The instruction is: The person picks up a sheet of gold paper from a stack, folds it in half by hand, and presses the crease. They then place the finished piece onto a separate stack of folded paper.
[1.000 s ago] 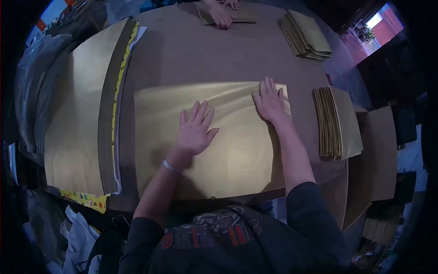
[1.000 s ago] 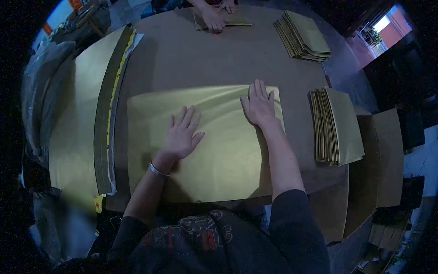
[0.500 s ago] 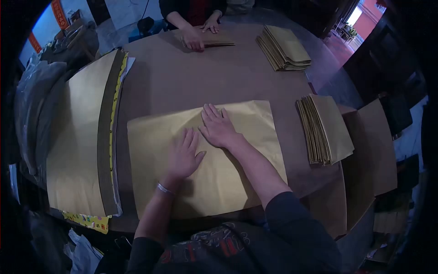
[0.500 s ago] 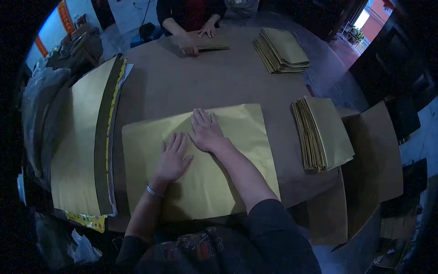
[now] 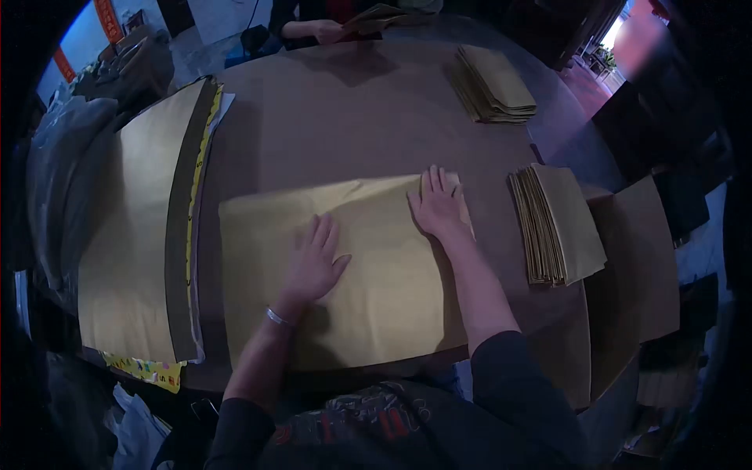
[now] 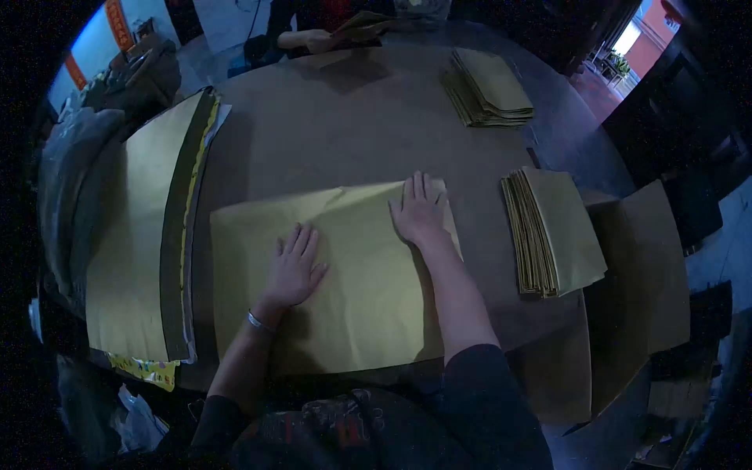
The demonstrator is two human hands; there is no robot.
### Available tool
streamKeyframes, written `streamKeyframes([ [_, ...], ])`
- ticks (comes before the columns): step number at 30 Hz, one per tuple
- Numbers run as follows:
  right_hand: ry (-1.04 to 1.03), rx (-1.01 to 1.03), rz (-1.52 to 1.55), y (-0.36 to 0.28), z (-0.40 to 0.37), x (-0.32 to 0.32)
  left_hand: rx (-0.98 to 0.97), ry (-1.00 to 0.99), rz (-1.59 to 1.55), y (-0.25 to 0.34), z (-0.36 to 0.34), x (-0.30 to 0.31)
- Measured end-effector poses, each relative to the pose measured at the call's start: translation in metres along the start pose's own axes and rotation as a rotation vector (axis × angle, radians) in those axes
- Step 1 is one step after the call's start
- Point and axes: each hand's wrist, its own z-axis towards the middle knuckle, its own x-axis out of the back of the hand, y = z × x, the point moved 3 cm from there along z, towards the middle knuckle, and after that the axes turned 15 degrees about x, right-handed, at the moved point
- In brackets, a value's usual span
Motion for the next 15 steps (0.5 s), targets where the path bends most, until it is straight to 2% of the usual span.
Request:
streamKeyframes([
  [2,-0.022,0.081,0.023,-0.026,0.003,-0.001,0.002,-0.008,0.010,0.005,0.005,0.002],
  [4,-0.065,0.254,0.066,-0.054,0.009,-0.001,-0.012,-0.010,0.024,0.014,0.014,-0.003],
  [6,-0.062,0.315,0.052,-0.064,0.012,-0.004,-0.008,-0.004,-0.004,0.026,0.030,-0.012],
  [15,-0.057,0.316,0.033,-0.059,0.017,-0.012,-0.055,0.083,-0.122,0.054,0.079,-0.022],
])
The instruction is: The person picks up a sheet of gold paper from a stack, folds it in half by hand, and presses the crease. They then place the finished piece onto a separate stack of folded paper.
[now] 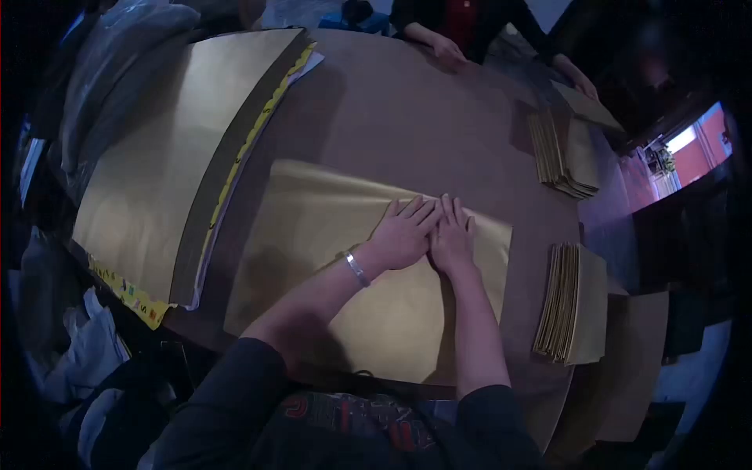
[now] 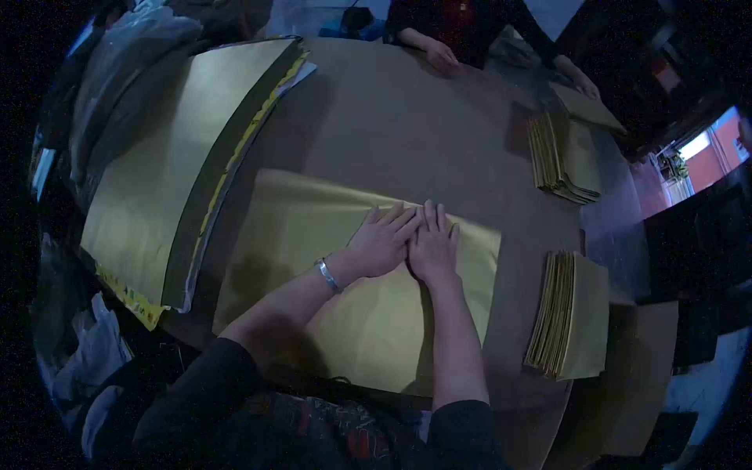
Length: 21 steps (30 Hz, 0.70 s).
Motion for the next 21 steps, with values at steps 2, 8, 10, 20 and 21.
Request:
streamKeyframes([
  [2,0.018,0.001,0.003,-0.002,0.000,0.000,0.041,-0.002,-0.037,-0.005,0.000,0.002],
  [8,-0.042,-0.029,0.000,-0.009,-0.001,0.008,0.120,0.003,0.073,-0.035,-0.002,0.007],
  [10,-0.030,-0.025,-0.007,-0.008,-0.002,0.005,0.161,0.028,0.074,-0.051,-0.006,0.010],
  [20,-0.006,-0.006,-0.031,0.001,0.001,-0.005,0.498,0.003,0.126,-0.172,-0.030,0.062],
  [21,-0.018,-0.024,-0.032,-0.001,0.002,-0.003,0.568,-0.009,0.148,-0.187,-0.035,0.068],
])
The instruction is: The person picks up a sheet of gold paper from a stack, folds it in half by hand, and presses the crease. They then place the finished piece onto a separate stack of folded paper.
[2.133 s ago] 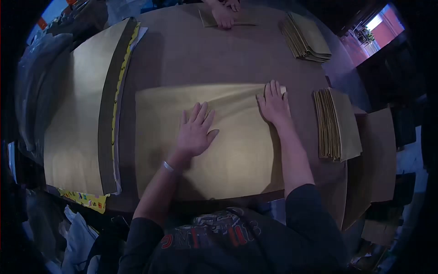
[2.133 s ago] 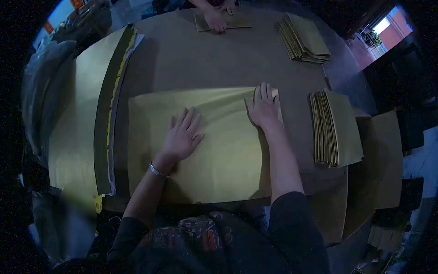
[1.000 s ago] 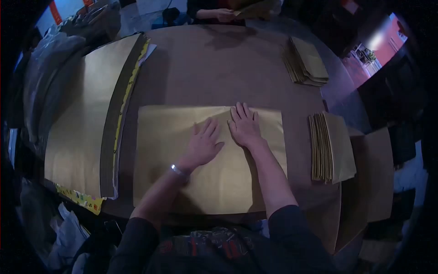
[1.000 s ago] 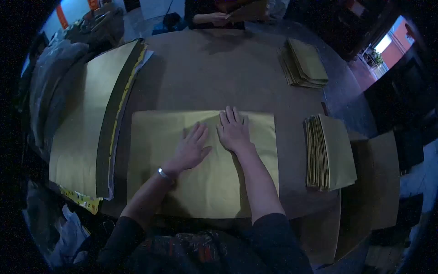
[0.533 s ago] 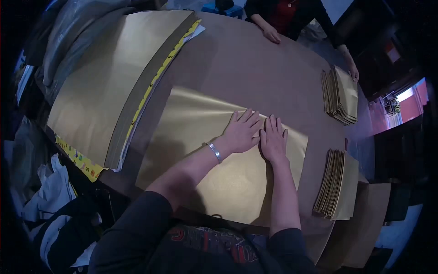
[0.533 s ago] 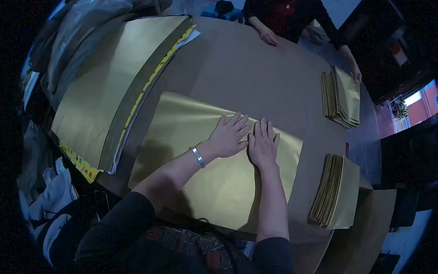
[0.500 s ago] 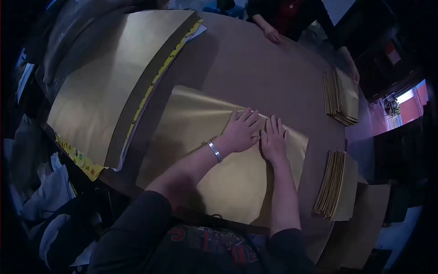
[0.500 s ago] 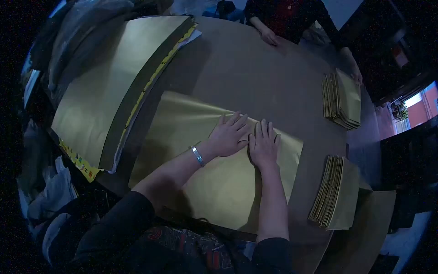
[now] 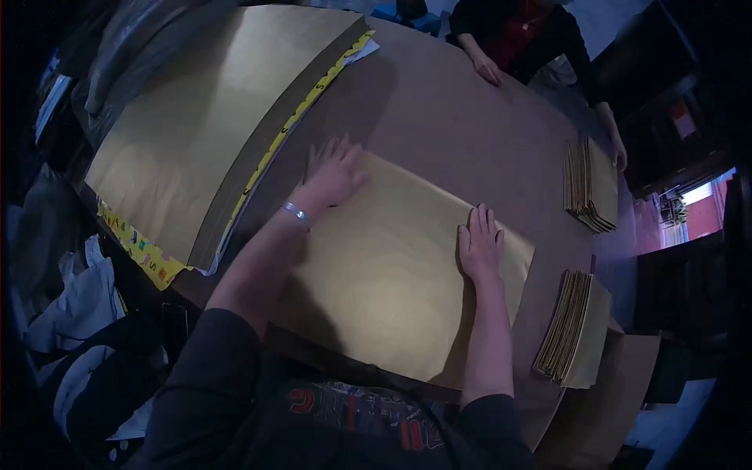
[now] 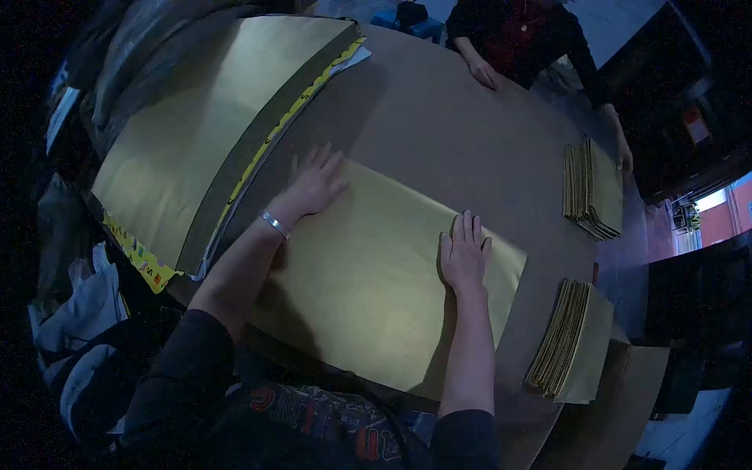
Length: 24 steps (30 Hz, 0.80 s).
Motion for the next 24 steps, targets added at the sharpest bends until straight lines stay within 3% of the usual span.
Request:
streamKeyframes([
  [5,-0.005,-0.066,0.003,-0.027,0.011,-0.003,0.149,-0.048,0.114,-0.024,0.007,0.010],
  [13,0.079,0.307,0.133,-0.157,0.096,-0.014,0.079,-0.006,0.173,-0.021,0.010,0.007],
  [15,0.044,0.422,0.156,-0.187,0.109,-0.010,0.181,-0.076,0.208,-0.020,0.011,0.008],
  [16,0.078,0.422,0.155,-0.196,0.114,-0.015,0.135,-0.077,0.215,-0.019,0.013,0.007],
  [21,0.139,0.420,0.227,-0.174,0.104,-0.014,0.159,-0.016,0.220,-0.027,0.016,0.000],
  [24,0.145,0.266,0.227,-0.131,0.084,-0.015,0.140,-0.001,0.261,-0.036,0.022,-0.008],
])
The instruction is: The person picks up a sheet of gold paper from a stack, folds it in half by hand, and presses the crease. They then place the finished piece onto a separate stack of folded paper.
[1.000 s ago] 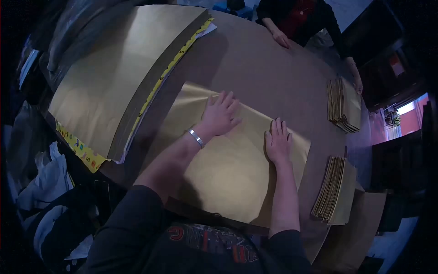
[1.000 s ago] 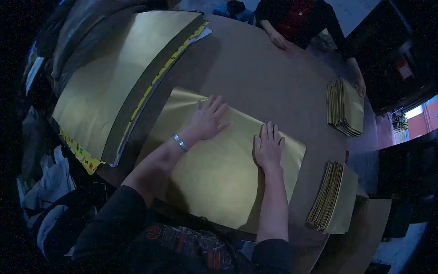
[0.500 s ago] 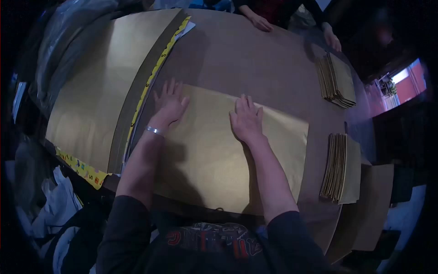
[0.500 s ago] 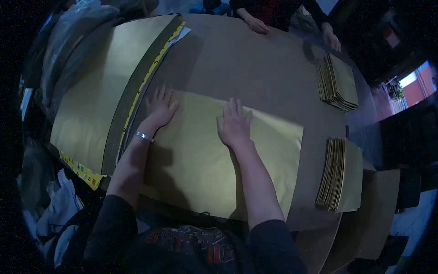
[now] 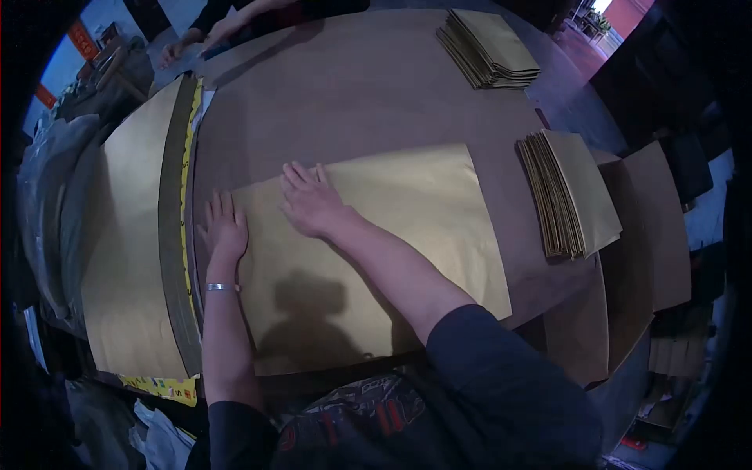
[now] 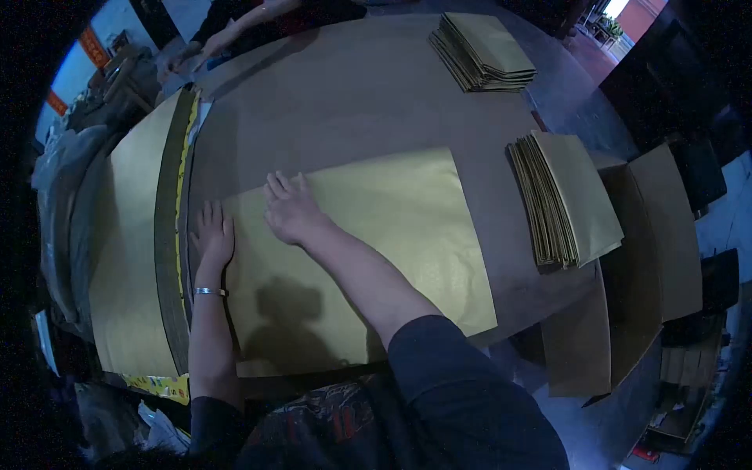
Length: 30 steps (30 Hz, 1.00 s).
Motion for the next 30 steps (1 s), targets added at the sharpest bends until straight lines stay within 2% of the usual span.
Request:
streamKeyframes([
  [1,-0.007,-0.008,0.003,0.013,-0.011,0.002,0.005,-0.007,0.006,-0.001,0.001,-0.004],
  [5,-0.075,-0.252,-0.050,0.058,-0.064,0.047,-0.015,-0.001,-0.010,0.000,-0.001,0.001],
  [11,-0.036,-0.473,-0.174,0.126,-0.134,0.072,-0.040,0.042,0.016,-0.009,0.011,-0.019],
  [13,-0.003,-0.522,-0.163,0.143,-0.151,0.076,-0.072,0.075,-0.047,-0.010,0.012,-0.019],
  [17,-0.046,-0.591,-0.274,0.156,-0.171,0.090,-0.059,0.006,-0.115,-0.013,0.022,-0.019],
  [19,-0.052,-0.584,-0.308,0.153,-0.171,0.091,-0.213,0.054,-0.220,-0.014,0.049,-0.014],
  [20,0.007,-0.580,-0.327,0.156,-0.172,0.088,-0.295,0.029,-0.326,-0.019,0.054,-0.005],
  [22,0.036,-0.544,-0.378,0.169,-0.175,0.073,-0.334,-0.118,-0.216,0.006,0.039,0.041],
  [24,0.007,-0.541,-0.373,0.168,-0.172,0.073,-0.394,-0.233,-0.349,0.012,0.063,0.035],
  [28,0.018,-0.514,-0.417,0.160,-0.169,0.080,-0.278,-0.343,-0.221,0.022,0.066,0.049],
  [30,0.015,-0.513,-0.424,0.160,-0.169,0.078,-0.113,-0.399,-0.266,0.007,0.086,0.041],
])
